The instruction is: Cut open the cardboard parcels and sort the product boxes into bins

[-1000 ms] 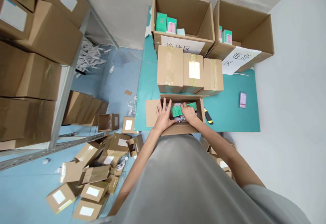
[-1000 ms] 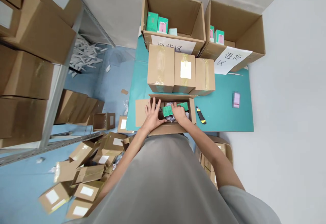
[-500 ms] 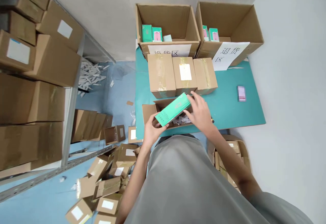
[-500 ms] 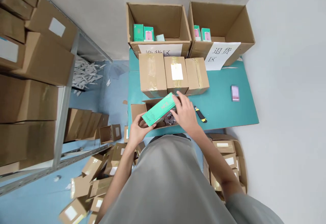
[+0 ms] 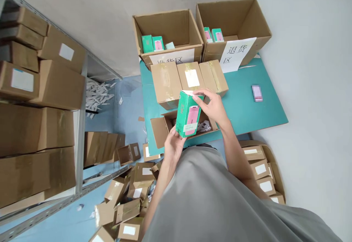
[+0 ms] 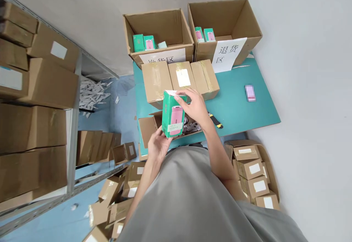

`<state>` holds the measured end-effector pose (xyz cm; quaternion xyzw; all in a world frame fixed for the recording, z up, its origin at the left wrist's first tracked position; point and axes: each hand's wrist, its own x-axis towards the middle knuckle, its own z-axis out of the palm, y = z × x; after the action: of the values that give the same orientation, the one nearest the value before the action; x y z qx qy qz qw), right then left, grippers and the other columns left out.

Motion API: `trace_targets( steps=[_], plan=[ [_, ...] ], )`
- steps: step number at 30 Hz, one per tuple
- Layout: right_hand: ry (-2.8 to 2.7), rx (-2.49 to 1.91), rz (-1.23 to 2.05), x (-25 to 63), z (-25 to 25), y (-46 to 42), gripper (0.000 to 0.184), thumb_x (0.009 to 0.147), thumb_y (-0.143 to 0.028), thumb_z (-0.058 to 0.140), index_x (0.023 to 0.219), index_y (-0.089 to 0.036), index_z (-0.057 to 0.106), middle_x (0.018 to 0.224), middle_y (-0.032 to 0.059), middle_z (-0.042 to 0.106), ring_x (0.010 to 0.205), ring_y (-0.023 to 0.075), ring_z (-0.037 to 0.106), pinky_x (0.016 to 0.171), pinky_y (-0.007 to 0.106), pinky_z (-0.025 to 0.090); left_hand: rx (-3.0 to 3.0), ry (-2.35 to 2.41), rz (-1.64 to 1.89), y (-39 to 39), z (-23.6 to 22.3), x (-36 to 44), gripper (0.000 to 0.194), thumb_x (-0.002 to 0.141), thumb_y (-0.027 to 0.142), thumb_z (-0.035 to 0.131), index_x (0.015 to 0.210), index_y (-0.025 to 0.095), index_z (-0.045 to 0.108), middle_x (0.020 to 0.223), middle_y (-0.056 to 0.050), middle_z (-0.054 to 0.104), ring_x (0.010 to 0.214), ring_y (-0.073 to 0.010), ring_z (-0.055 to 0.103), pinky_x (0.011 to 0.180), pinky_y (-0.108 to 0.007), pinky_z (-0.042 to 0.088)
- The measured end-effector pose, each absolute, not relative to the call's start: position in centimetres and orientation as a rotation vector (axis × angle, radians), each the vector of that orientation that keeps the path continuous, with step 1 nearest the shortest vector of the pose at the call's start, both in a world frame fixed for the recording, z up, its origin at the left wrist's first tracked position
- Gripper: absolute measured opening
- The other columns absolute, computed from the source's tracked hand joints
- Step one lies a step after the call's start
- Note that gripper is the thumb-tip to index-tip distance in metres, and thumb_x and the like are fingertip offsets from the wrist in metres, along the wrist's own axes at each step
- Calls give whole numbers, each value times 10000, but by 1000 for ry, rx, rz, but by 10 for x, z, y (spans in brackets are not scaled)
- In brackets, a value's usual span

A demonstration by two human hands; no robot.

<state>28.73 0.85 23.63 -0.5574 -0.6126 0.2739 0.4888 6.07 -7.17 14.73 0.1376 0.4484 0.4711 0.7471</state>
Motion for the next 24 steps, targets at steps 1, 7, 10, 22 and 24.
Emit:
trace_targets(
  steps=[1,7,10,22,24],
  plan=[
    [-1469,-1393,649,285,237,12,305,1077,-588,747,1109,-290,800,1192,48,834,1199,286,751,1129,488,586,264,949,1037,-71,149,64,384,804,465,899,1077,240,750,1149,-89,799,1124,-266,772,1033,-435,648],
    [-1459,-1466,694,257,225,25,230,979,-486,835,1051,-284,753,1166,26,823,1198,291,728,1148,503,552,223,830,977,-77,160,82,209,739,279,812,886,231,671,1010,-44,761,981,-233,759,1002,-432,637],
    [-1456,-1384,762,251,220,26,194,1011,-448,751,1081,-268,735,1175,34,818,1178,269,738,1129,456,558,255,801,951,-80,162,85,276,719,275,779,984,230,714,1089,-64,790,1057,-278,775,1053,-481,628],
    [-1270,-1514,492,264,214,8,508,947,-612,854,1267,-295,621,1286,70,735,1230,277,710,1142,469,590,352,955,1050,-72,136,61,721,751,235,948,1429,268,705,1398,-102,765,1372,-267,729,1188,-397,590],
    [-1270,-1517,481,255,208,8,461,990,-564,804,1300,-291,599,1314,83,728,1252,273,710,1143,471,598,399,964,1036,-75,134,57,820,712,198,981,1470,292,684,1471,-106,739,1406,-277,713,1182,-398,594]
  ],
)
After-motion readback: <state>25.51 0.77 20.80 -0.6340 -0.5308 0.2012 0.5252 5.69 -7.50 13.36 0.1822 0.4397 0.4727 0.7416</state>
